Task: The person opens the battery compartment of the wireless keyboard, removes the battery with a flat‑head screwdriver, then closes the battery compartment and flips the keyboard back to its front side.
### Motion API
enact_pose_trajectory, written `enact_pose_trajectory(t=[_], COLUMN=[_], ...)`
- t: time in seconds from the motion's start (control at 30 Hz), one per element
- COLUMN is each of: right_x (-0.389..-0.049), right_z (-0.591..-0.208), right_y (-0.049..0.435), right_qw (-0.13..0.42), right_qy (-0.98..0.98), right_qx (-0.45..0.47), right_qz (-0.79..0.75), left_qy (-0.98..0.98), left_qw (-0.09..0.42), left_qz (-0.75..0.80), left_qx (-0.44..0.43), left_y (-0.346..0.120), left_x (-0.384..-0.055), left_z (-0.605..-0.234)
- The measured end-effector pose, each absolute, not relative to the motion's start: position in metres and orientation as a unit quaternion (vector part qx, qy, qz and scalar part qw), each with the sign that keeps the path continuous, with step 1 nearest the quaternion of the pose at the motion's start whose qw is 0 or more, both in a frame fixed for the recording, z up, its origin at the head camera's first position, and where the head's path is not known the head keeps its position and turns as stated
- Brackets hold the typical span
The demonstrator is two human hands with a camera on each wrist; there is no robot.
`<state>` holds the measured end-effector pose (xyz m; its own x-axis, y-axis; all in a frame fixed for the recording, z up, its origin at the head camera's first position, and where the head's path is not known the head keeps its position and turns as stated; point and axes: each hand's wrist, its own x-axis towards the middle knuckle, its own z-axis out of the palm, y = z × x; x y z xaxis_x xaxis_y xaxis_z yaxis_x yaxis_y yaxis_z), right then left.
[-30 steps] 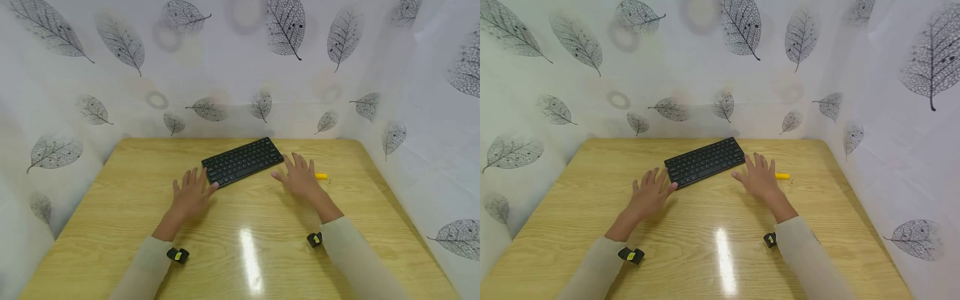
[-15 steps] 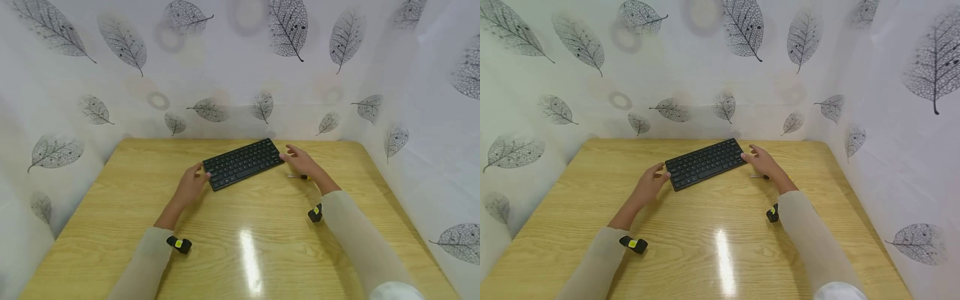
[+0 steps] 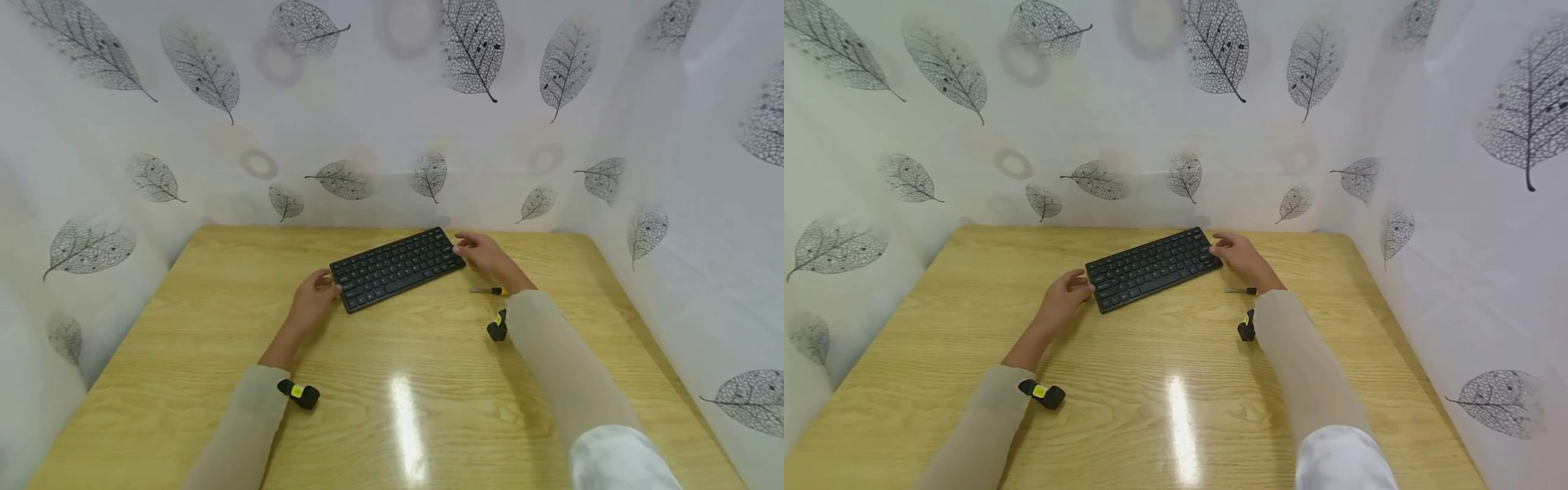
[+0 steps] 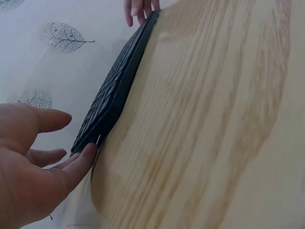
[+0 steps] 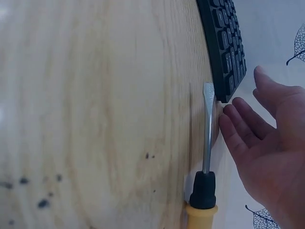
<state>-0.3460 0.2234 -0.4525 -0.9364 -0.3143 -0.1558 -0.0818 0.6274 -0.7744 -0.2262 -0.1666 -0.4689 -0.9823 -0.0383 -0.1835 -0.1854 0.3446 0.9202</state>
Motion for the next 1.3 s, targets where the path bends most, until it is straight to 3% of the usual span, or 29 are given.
enact_pose_trajectory(t=[1.3], right_x=[-0.363], right_z=[-0.461], right_y=[0.205], right_qw=[0.125], right_qy=[0.888], right_qx=[-0.083], right_qz=[-0.434], left_qy=[0.812], left_qw=[-0.004], left_qz=[0.575], left_qx=[-0.095], left_y=[-0.152], left_x=[-0.228], left_z=[-0.48])
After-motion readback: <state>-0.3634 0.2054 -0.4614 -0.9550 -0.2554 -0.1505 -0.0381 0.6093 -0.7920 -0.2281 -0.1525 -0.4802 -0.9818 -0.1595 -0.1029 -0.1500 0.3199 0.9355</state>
